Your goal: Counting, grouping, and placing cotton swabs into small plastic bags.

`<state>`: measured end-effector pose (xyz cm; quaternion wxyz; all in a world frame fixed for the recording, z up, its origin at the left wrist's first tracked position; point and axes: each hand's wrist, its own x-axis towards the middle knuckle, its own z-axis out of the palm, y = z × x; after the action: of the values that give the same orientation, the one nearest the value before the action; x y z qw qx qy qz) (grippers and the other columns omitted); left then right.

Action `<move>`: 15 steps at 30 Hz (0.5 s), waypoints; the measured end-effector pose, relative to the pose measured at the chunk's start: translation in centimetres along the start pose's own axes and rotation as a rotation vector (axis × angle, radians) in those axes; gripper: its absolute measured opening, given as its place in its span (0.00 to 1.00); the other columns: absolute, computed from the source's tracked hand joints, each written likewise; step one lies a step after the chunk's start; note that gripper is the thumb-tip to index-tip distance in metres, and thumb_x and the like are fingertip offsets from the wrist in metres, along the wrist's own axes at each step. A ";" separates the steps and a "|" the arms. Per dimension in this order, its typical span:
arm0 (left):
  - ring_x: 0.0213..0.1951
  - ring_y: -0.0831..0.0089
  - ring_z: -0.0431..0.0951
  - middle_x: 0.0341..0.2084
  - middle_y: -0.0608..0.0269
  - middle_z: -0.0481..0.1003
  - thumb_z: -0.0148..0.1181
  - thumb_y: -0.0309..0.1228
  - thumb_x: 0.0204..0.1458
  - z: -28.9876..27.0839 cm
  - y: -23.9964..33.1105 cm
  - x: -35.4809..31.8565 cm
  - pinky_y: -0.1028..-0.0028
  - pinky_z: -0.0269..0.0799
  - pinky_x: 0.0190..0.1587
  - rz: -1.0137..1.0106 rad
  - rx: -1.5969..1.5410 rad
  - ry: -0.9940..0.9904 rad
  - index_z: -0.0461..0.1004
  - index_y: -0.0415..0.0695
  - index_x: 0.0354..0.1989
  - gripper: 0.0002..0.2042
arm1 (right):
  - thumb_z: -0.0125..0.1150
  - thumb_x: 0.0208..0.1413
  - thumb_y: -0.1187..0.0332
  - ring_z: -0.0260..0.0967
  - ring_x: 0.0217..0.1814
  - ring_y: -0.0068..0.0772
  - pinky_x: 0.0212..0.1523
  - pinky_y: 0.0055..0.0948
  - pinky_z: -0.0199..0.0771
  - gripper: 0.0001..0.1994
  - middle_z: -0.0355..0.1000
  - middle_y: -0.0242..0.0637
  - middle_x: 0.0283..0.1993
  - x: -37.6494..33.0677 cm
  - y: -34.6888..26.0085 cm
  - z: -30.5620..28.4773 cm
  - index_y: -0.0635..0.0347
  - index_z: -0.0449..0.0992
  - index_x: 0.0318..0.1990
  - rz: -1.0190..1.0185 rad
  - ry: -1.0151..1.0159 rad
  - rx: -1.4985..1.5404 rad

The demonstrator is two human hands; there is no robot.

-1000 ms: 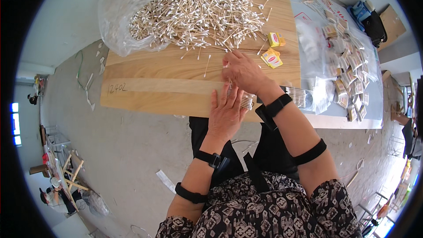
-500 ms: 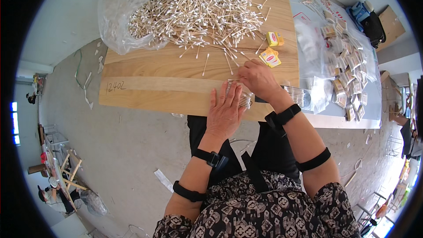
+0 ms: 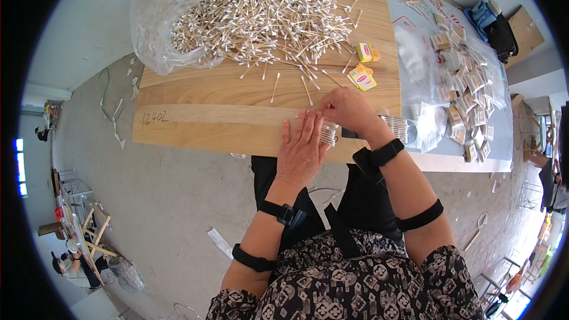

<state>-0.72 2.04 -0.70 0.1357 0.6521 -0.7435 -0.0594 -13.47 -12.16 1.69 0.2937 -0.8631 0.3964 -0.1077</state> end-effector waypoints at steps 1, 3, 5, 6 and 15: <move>0.71 0.63 0.47 0.69 0.59 0.52 0.53 0.42 0.57 0.0 0.0 0.0 0.52 0.40 0.70 -0.001 0.001 0.000 0.55 0.44 0.68 0.31 | 0.59 0.45 0.67 0.72 0.30 0.49 0.32 0.44 0.71 0.06 0.73 0.44 0.23 0.2 -0.2 0.1 0.59 0.77 0.26 0.073 0.045 -0.009; 0.71 0.62 0.48 0.69 0.58 0.52 0.53 0.42 0.57 0.2 -0.2 -0.1 0.52 0.41 0.69 0.001 0.006 0.004 0.56 0.43 0.67 0.31 | 0.59 0.45 0.68 0.72 0.29 0.50 0.31 0.44 0.71 0.06 0.73 0.45 0.23 0.6 -1.4 0.7 0.60 0.76 0.26 0.106 0.113 0.009; 0.71 0.61 0.49 0.69 0.58 0.52 0.53 0.41 0.57 0.4 -0.3 -0.3 0.51 0.41 0.69 -0.002 0.005 0.003 0.56 0.43 0.67 0.31 | 0.59 0.45 0.68 0.72 0.29 0.51 0.30 0.45 0.71 0.06 0.73 0.45 0.23 1.2 -2.4 1.4 0.60 0.76 0.25 0.140 0.181 0.026; 0.71 0.61 0.49 0.68 0.58 0.53 0.54 0.41 0.56 0.3 -0.2 -0.2 0.51 0.41 0.69 0.002 0.004 0.007 0.57 0.43 0.66 0.30 | 0.59 0.45 0.68 0.73 0.29 0.51 0.30 0.45 0.71 0.06 0.73 0.45 0.24 1.5 -2.2 2.0 0.60 0.76 0.25 0.134 0.247 -0.034; 0.71 0.61 0.47 0.69 0.57 0.52 0.53 0.41 0.57 -0.2 0.1 0.0 0.51 0.41 0.69 -0.015 -0.042 0.006 0.57 0.40 0.66 0.30 | 0.57 0.46 0.70 0.73 0.35 0.50 0.35 0.44 0.72 0.03 0.74 0.44 0.30 -1.6 0.2 -0.4 0.58 0.76 0.27 0.043 0.040 -0.109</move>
<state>-0.76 2.06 -0.50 0.1510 0.6547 -0.7369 -0.0739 -14.79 -11.24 1.96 0.2404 -0.8669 0.4259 -0.0966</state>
